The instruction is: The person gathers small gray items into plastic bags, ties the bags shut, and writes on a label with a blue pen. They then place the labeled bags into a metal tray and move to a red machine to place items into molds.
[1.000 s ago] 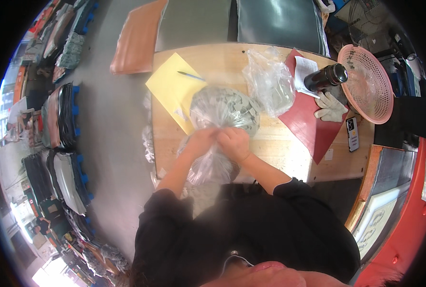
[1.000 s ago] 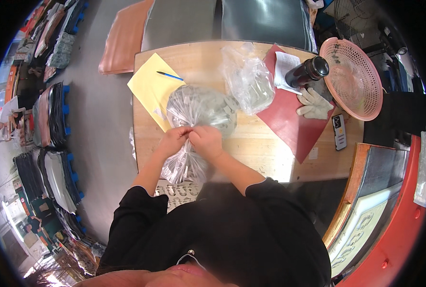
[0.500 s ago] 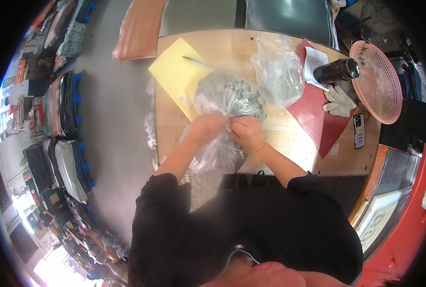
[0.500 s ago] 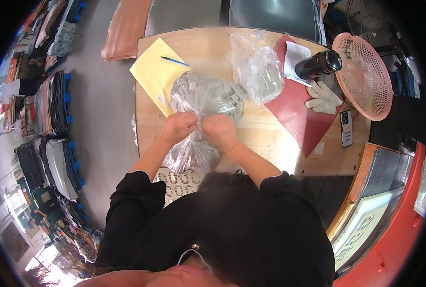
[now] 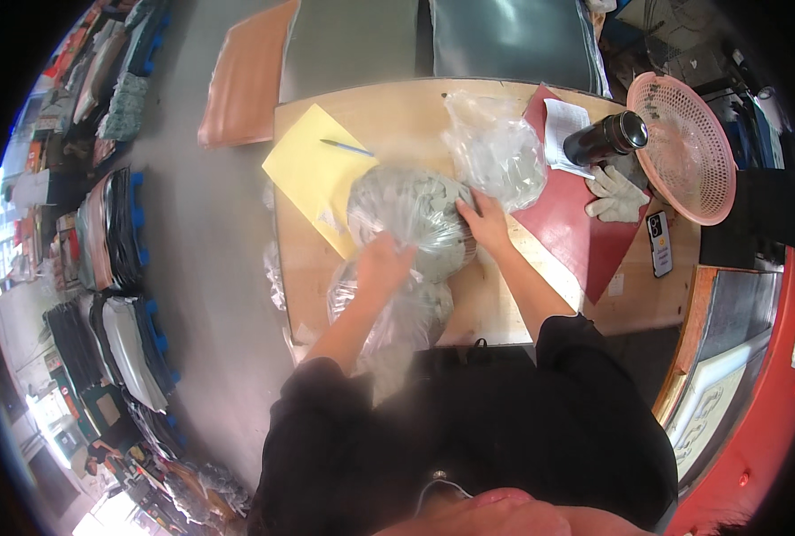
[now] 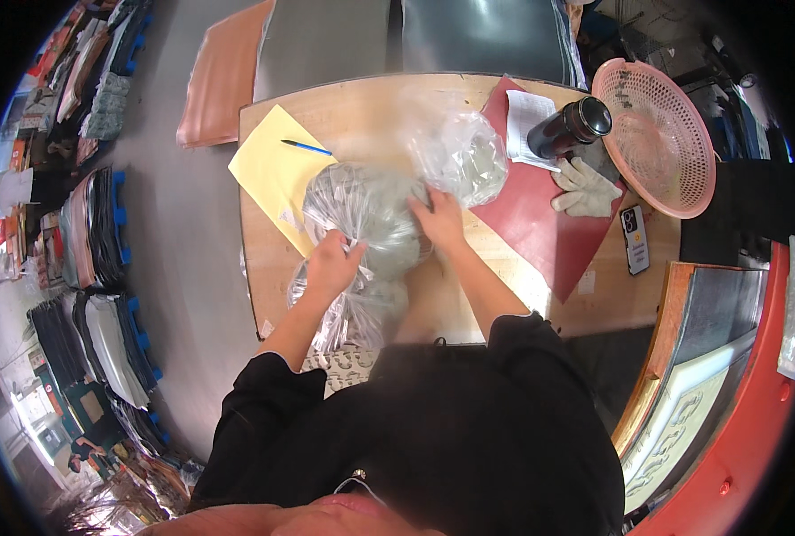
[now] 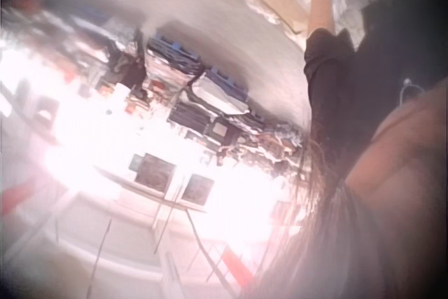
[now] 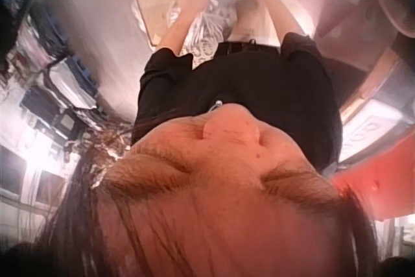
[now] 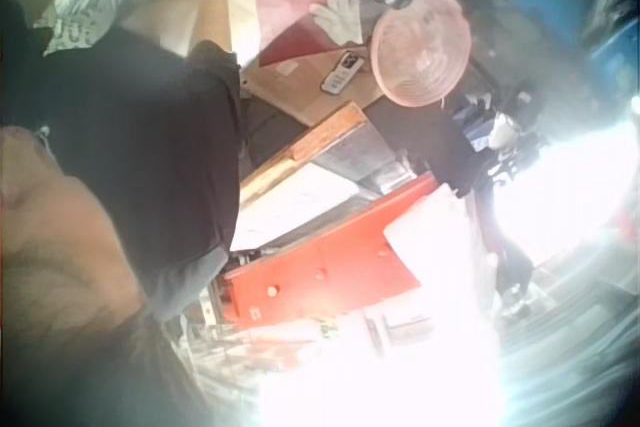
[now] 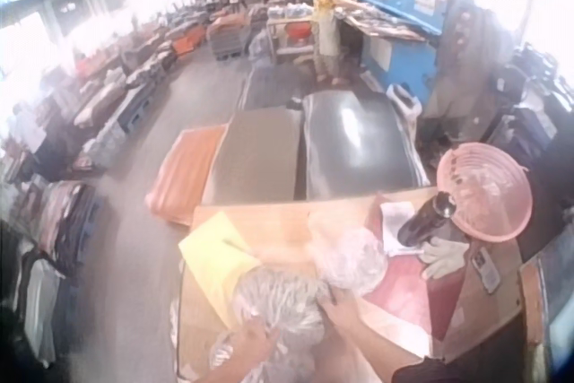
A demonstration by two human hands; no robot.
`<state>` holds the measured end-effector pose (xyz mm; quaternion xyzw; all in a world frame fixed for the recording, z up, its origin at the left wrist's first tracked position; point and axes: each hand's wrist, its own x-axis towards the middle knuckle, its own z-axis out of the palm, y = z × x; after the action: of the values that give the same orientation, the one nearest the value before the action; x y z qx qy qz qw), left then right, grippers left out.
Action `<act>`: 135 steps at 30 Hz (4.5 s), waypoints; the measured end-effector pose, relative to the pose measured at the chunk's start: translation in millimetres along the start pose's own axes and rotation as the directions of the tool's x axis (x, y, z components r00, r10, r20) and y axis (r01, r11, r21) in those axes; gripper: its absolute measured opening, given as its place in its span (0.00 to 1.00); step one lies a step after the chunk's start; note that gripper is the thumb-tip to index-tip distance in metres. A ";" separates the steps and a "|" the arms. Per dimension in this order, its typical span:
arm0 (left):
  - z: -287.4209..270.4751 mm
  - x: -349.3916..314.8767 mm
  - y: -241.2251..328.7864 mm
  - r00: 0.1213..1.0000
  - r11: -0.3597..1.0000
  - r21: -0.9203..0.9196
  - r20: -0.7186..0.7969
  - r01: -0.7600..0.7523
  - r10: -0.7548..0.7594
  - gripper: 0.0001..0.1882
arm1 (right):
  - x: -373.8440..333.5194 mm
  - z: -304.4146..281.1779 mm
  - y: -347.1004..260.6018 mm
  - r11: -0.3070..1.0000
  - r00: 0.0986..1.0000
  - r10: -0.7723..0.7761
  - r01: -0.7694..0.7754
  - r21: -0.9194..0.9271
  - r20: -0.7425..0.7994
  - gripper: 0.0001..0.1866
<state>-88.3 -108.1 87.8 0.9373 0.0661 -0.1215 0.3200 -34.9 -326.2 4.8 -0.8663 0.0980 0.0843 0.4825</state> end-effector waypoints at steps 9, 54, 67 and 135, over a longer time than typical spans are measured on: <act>-16.6 -31.0 -19.5 0.996 0.993 -0.100 -0.074 -0.062 0.054 0.09 | -45.2 -1.1 -61.9 0.991 0.993 -0.068 0.078 0.112 -0.096 0.26; -6.9 -38.0 -46.4 0.977 0.961 -0.209 -0.079 0.180 -0.200 0.14 | -14.8 11.4 4.3 0.710 0.929 0.097 -0.317 0.629 0.358 0.35; 4.9 -20.5 -61.3 0.930 0.918 -0.151 0.080 0.366 -0.358 0.15 | -3.4 22.4 11.2 0.837 0.975 -0.052 -0.076 0.541 0.217 0.37; -3.0 48.0 -103.3 0.904 -0.092 -0.989 0.145 0.118 -0.403 0.28 | -62.9 9.5 -61.6 0.880 0.909 -0.312 0.168 0.443 0.275 0.46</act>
<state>-62.4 -22.8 16.8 0.3958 0.3458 -0.0026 0.8507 -80.7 -280.9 65.4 -0.7233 -0.0806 0.1482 0.6696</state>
